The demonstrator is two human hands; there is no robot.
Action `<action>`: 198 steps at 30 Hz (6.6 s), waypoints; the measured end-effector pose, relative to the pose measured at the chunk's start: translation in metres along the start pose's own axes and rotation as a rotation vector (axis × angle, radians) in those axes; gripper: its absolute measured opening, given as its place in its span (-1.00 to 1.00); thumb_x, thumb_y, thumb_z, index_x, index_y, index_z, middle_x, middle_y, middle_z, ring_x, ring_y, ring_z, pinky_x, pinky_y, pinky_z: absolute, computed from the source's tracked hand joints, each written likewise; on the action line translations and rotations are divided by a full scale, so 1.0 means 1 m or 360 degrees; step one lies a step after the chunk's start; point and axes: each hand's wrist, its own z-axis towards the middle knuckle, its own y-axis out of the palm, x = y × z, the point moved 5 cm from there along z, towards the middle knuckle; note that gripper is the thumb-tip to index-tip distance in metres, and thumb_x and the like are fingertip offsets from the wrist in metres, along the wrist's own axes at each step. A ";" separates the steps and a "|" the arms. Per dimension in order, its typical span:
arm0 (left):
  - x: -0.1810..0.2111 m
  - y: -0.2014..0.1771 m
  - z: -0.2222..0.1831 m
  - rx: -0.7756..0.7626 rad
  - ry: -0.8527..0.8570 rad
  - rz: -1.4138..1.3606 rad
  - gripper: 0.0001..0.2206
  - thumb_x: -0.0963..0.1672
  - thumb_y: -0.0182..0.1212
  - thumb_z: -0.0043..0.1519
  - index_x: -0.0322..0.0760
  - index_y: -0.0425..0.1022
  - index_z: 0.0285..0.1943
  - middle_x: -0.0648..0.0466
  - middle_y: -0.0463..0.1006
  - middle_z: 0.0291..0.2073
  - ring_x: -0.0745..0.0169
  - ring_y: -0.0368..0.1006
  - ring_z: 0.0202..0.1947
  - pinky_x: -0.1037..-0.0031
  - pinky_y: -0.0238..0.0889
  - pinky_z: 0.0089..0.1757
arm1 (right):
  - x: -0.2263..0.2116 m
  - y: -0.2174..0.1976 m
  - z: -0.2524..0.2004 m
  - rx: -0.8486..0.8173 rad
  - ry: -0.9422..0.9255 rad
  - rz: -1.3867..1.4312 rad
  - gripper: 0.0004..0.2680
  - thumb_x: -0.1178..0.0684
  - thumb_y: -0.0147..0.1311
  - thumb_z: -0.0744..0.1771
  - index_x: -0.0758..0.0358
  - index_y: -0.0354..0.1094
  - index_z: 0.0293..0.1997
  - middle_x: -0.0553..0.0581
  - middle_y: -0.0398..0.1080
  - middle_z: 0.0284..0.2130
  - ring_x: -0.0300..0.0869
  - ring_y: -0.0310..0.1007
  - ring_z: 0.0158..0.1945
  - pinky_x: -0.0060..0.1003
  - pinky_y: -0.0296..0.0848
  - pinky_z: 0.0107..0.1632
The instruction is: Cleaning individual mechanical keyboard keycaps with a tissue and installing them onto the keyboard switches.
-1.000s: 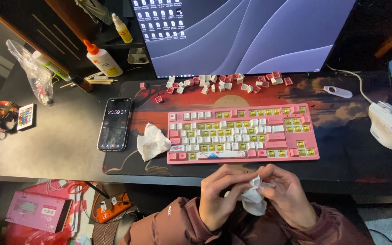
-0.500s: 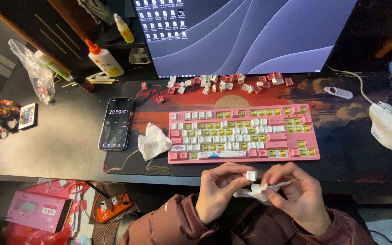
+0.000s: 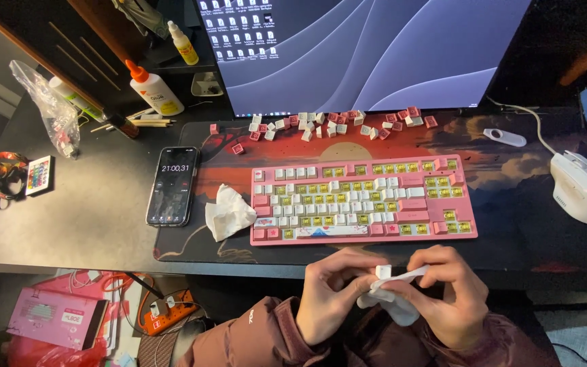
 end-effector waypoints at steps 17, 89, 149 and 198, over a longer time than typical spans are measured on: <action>0.028 -0.004 0.004 0.0060 0.0119 0.0240 -0.81 -0.18 0.54 0.44 -0.36 0.84 0.19 -0.12 0.87 0.08 0.03 0.81 0.12 0.36 0.68 0.18 | -0.035 0.006 0.017 -0.0406 -0.0400 -0.0455 -0.83 0.18 0.36 0.44 0.35 0.67 0.16 0.30 0.64 0.10 0.06 0.80 0.11 -0.07 0.81 0.28; -0.011 -0.008 0.002 0.0210 -0.0052 -0.0011 -0.78 -0.20 0.65 0.34 -0.41 0.92 0.13 -0.11 0.85 -0.07 0.08 0.80 -0.03 0.40 0.70 0.05 | -0.028 0.025 -0.012 -0.0084 -0.0252 -0.0501 -0.79 0.15 0.42 0.40 0.30 0.72 0.16 0.25 0.61 0.16 0.10 0.75 0.19 -0.06 0.86 0.23; 0.040 -0.084 0.022 0.0461 0.0353 -0.0004 -0.73 -0.17 0.50 0.46 -0.50 0.80 0.26 -0.25 0.85 0.12 -0.09 0.83 0.02 0.19 0.84 0.13 | 0.184 -0.159 0.012 -0.0118 0.0109 -0.1228 -0.82 0.31 0.25 0.70 0.40 0.63 0.57 0.42 0.55 0.59 0.23 0.60 0.46 0.09 0.57 0.56; 0.078 -0.095 0.012 0.0767 0.0914 0.0650 -0.90 -0.26 0.53 0.38 -0.40 0.81 0.04 -0.06 0.79 -0.10 0.17 0.69 -0.11 0.43 0.53 -0.10 | -0.018 0.151 0.085 -0.0485 0.0637 0.1014 -0.86 0.16 0.44 0.42 0.38 0.73 0.07 0.22 0.75 -0.04 -0.02 0.78 0.06 -0.13 0.84 0.19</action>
